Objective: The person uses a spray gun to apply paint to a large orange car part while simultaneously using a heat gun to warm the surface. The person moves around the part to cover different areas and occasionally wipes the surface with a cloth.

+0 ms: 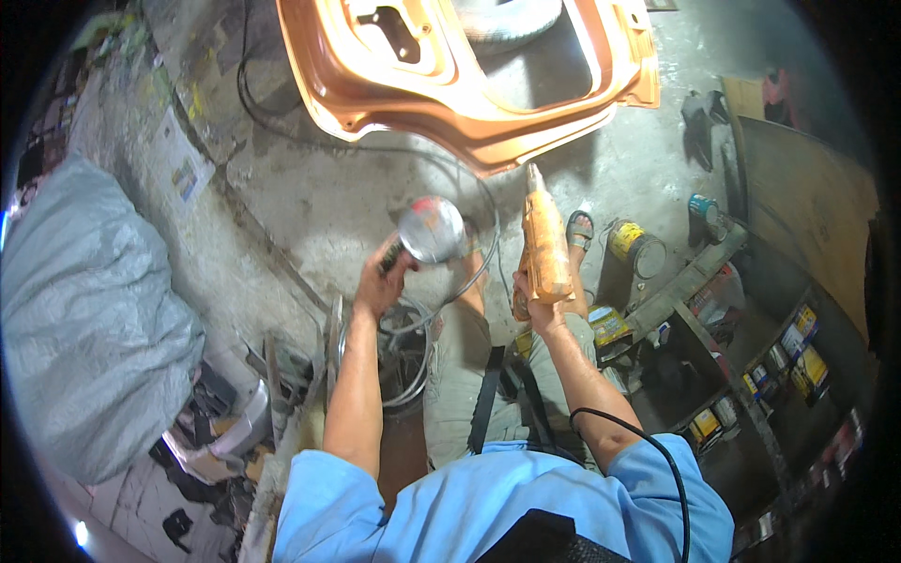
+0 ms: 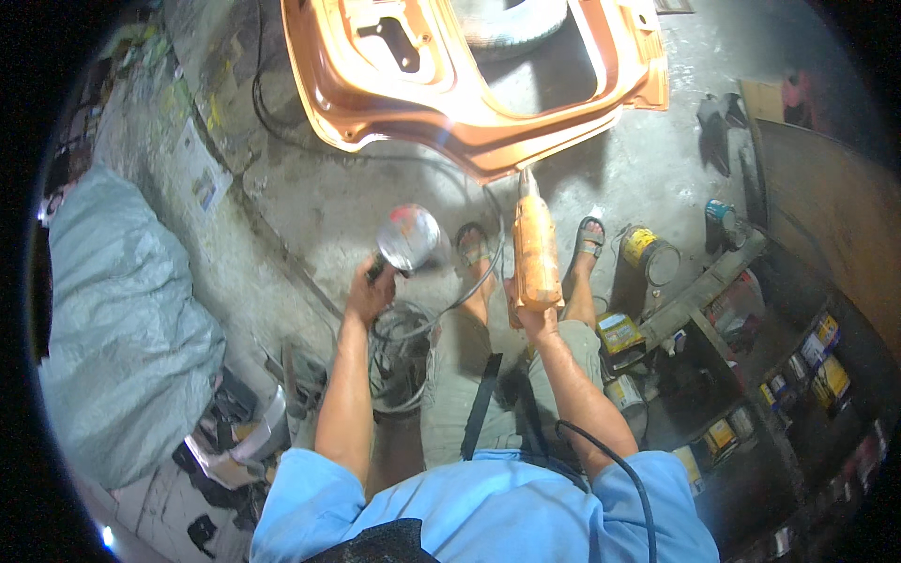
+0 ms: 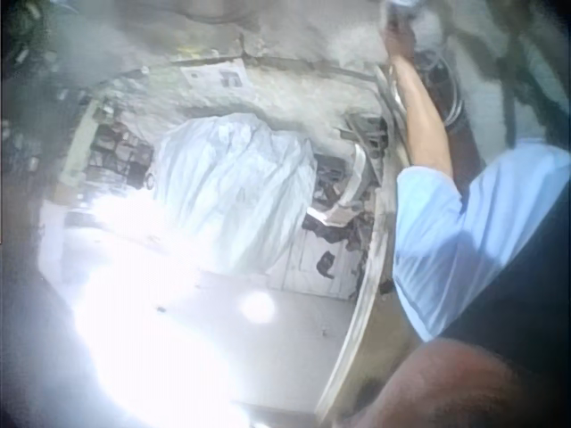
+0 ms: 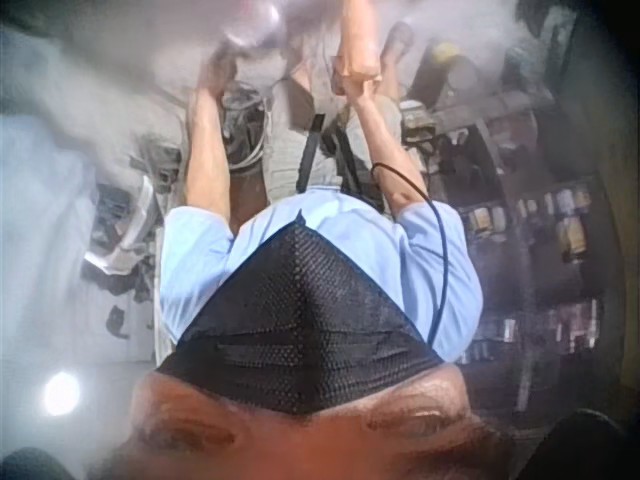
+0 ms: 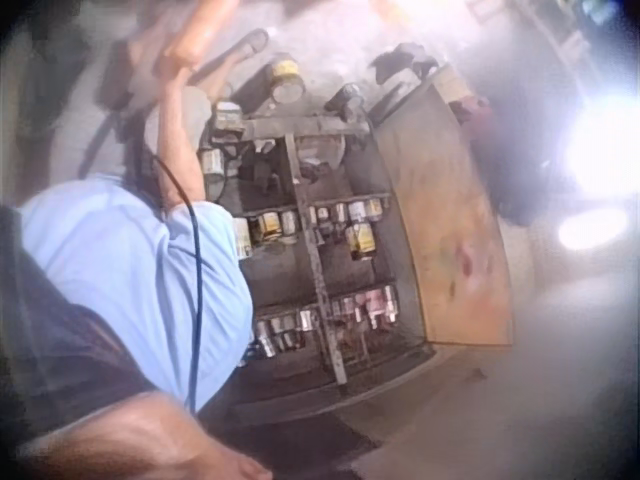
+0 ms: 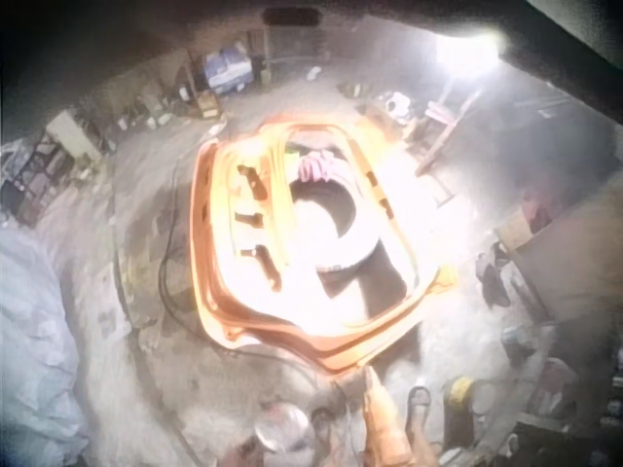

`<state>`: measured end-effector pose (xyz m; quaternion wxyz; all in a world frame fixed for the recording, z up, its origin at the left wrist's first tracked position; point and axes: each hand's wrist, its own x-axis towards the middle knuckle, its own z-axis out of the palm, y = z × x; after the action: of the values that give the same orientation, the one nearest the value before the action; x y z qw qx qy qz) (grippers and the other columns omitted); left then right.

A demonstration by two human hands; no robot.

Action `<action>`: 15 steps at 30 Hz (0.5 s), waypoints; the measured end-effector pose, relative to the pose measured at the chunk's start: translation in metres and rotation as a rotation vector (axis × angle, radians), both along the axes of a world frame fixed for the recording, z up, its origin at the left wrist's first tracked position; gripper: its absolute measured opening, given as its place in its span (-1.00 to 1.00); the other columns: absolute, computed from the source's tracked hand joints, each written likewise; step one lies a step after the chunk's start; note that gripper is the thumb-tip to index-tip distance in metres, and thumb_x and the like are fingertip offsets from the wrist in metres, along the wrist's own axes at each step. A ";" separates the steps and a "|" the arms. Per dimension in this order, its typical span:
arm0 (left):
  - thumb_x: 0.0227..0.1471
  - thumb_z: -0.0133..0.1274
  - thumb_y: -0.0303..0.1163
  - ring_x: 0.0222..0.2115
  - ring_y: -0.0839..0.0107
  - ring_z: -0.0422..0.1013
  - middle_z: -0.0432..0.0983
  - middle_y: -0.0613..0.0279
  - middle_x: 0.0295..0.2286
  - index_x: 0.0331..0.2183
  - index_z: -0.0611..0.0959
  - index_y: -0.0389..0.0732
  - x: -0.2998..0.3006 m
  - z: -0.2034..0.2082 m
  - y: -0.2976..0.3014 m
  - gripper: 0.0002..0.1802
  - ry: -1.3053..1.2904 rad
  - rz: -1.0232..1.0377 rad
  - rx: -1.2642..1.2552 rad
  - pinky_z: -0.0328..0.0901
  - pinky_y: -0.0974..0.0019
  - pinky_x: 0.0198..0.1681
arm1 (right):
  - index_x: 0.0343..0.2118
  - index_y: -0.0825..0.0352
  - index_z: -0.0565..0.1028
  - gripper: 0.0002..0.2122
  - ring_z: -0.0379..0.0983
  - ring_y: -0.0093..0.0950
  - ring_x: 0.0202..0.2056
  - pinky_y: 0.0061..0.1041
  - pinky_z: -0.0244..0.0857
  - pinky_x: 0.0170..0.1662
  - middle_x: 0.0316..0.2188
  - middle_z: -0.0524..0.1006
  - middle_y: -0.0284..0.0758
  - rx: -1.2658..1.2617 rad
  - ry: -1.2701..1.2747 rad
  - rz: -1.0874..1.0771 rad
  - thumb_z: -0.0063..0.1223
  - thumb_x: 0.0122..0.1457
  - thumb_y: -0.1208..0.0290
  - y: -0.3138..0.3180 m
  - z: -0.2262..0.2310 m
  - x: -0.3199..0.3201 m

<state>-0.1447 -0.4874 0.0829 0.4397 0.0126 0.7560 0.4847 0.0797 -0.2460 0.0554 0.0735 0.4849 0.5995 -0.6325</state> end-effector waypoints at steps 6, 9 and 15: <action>0.17 0.16 -0.33 0.19 0.28 0.37 0.47 0.01 0.16 0.22 0.47 -0.25 0.008 0.110 -0.007 -0.39 0.029 -0.281 0.069 0.20 0.25 0.26 | -0.38 0.24 0.45 -0.87 0.46 -0.53 -0.55 -0.45 0.37 -0.44 -0.58 0.46 -0.42 -0.310 0.024 -0.404 0.22 0.17 0.41 0.014 0.028 -0.013; 0.10 0.09 -0.42 0.16 0.24 0.42 0.48 -0.04 0.13 0.24 0.46 -0.21 0.008 0.166 -0.037 -0.36 0.103 -0.292 0.081 0.25 0.26 0.21 | -0.41 0.23 0.45 -0.88 0.44 -0.51 -0.60 -0.47 0.36 -0.49 -0.60 0.45 -0.41 -0.286 0.140 -0.580 0.20 0.13 0.41 0.034 0.029 -0.032; 0.10 0.13 -0.34 -0.02 0.25 0.54 0.60 -0.05 -0.02 0.15 0.53 -0.30 0.008 0.242 -0.136 -0.43 0.300 -0.283 -0.114 0.35 0.25 0.07 | -0.50 0.19 0.43 -0.85 0.33 -0.53 -0.67 -0.41 0.30 -0.59 -0.64 0.39 -0.43 -0.227 0.020 -0.889 0.23 0.03 0.37 0.098 0.015 -0.064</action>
<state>-0.1370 -0.6237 0.3248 0.3859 0.1655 0.8299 0.3674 0.0154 -0.1475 0.0706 -0.1581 0.6779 0.2607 -0.6690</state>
